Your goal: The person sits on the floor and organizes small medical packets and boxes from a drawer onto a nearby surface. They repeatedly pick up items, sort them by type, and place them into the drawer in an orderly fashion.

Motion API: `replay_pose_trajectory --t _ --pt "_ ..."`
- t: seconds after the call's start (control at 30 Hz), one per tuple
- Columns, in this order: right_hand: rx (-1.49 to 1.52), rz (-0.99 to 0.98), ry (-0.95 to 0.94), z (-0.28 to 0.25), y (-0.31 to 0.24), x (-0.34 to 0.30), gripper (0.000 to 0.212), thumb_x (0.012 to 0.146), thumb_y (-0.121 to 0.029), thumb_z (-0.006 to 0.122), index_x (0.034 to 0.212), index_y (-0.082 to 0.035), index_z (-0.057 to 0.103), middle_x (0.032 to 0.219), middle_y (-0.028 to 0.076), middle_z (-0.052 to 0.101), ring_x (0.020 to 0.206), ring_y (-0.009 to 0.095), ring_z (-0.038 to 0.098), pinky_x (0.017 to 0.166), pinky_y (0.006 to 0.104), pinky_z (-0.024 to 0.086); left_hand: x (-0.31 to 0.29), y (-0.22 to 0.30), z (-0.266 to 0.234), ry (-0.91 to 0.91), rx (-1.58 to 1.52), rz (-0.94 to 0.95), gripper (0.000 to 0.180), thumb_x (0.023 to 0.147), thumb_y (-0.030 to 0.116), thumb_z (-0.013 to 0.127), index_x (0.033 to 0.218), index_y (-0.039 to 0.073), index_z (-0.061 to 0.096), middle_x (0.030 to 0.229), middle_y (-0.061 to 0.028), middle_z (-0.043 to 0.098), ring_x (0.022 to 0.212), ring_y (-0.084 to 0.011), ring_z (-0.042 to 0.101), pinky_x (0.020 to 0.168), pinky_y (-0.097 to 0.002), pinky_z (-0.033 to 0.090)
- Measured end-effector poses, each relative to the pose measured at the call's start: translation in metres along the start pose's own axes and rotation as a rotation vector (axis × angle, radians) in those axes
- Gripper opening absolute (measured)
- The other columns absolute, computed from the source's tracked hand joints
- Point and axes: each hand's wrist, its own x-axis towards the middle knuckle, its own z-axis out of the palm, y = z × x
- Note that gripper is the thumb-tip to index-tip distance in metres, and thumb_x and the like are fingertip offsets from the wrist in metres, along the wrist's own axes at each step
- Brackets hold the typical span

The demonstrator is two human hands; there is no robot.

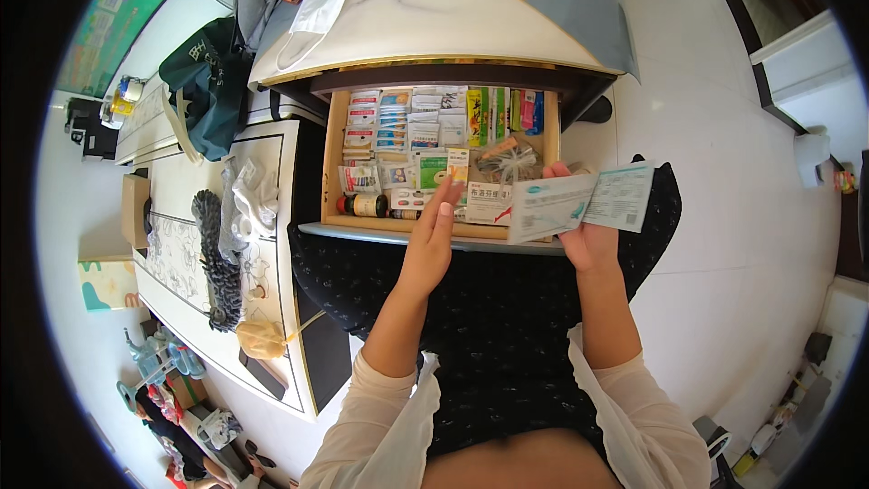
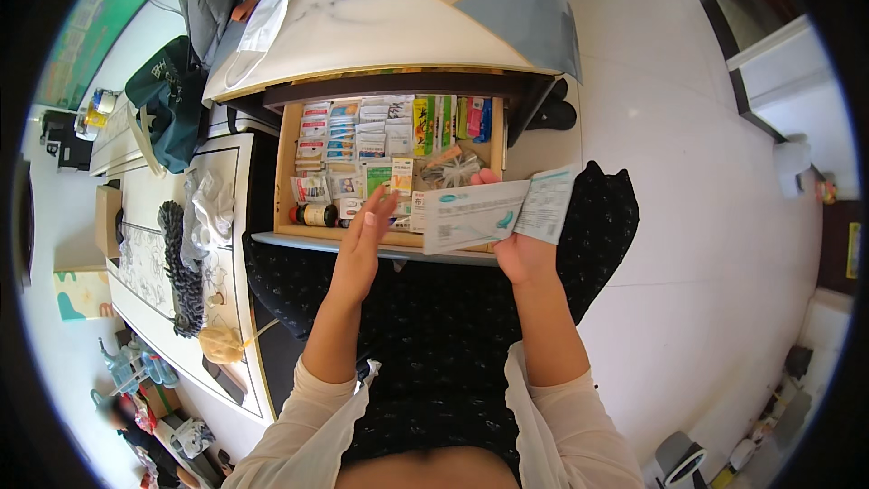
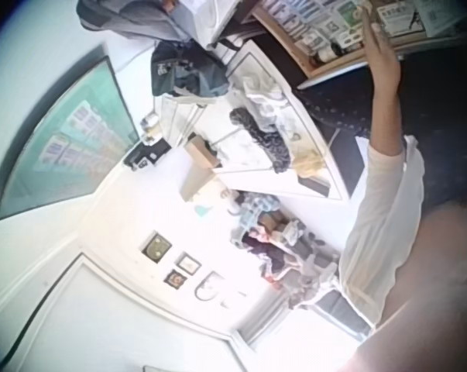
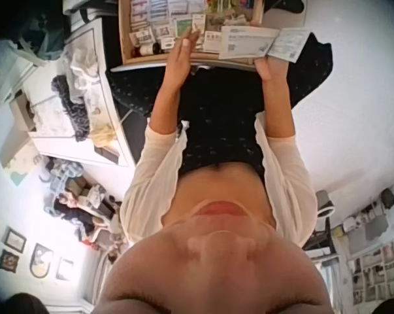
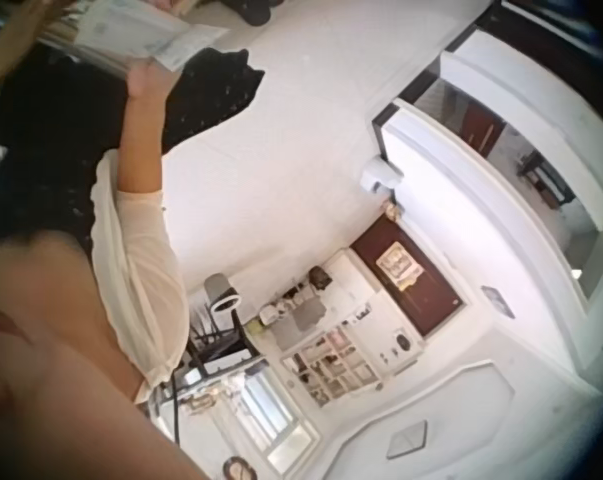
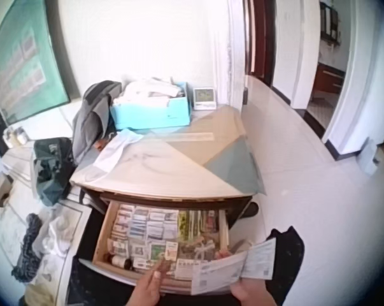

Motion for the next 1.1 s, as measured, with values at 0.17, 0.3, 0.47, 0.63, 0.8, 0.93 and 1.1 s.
replay_pose_trajectory --t 0.17,0.3,0.47,0.63,0.8,0.93,1.1 --pt "-0.234 -0.071 0.097 0.003 0.017 0.001 0.037 0.098 -0.028 0.038 0.118 0.003 0.047 0.120 0.017 0.054 0.111 0.025 0.054 0.094 0.0379 0.045 -0.001 0.010 0.016 -0.129 -0.534 -0.160 0.056 0.099 0.038 0.023 0.136 -0.003 0.029 0.128 -0.0180 0.048 0.116 -0.0260 0.050 0.098 -0.0382 0.039" --pt "-0.428 -0.166 0.193 0.000 0.024 0.000 0.030 0.097 -0.024 0.040 0.111 0.002 0.051 0.106 0.012 0.060 0.096 0.019 0.059 0.082 0.0305 0.050 0.001 0.016 0.018 -0.122 -0.541 -0.154 0.056 0.099 0.038 0.023 0.133 -0.006 0.033 0.120 -0.0171 0.054 0.107 -0.0258 0.056 0.093 -0.0372 0.044" --pt "-1.047 -0.316 0.283 -0.018 0.025 -0.004 0.028 0.097 -0.022 0.042 0.104 0.002 0.055 0.090 0.003 0.059 0.079 0.008 0.054 0.068 0.0215 0.045 0.001 0.011 0.018 -0.027 -0.405 -0.245 0.048 0.100 0.033 0.028 0.129 -0.003 0.041 0.116 -0.0142 0.057 0.102 -0.0208 0.059 0.081 -0.0330 0.052" --pt "-1.139 -0.442 0.275 -0.011 0.027 -0.003 0.028 0.097 -0.021 0.042 0.103 0.003 0.056 0.089 0.003 0.059 0.079 0.006 0.053 0.070 0.0205 0.043 0.000 0.011 0.018 0.023 -0.385 -0.282 0.039 0.098 0.024 0.035 0.126 -0.002 0.044 0.112 -0.0129 0.058 0.099 -0.0197 0.060 0.075 -0.0326 0.056" --pt "-1.140 -0.408 0.238 -0.016 0.027 -0.003 0.028 0.097 -0.020 0.043 0.104 0.004 0.056 0.091 0.004 0.061 0.082 0.007 0.054 0.075 0.0210 0.044 0.002 0.012 0.018 0.053 -0.366 -0.262 0.032 0.096 0.012 0.041 0.125 -0.002 0.045 0.109 -0.0112 0.059 0.096 -0.0192 0.061 0.073 -0.0308 0.057" --pt "-1.154 -0.351 0.190 -0.007 0.023 -0.007 0.027 0.096 -0.019 0.045 0.103 0.005 0.056 0.090 0.004 0.061 0.082 0.007 0.054 0.075 0.0214 0.045 0.003 0.013 0.015 0.100 -0.382 -0.257 0.032 0.096 0.012 0.040 0.124 -0.001 0.046 0.109 -0.0112 0.059 0.093 -0.0185 0.062 0.072 -0.0303 0.057" --pt "-1.119 -0.333 0.171 -0.005 0.024 -0.009 0.021 0.092 -0.015 0.053 0.098 0.005 0.057 0.084 0.005 0.063 0.075 0.006 0.056 0.069 0.0203 0.045 0.003 0.017 0.013 0.161 -0.341 -0.271 0.032 0.093 0.011 0.047 0.123 -0.002 0.047 0.107 -0.0118 0.061 0.091 -0.0173 0.063 0.070 -0.0295 0.057"
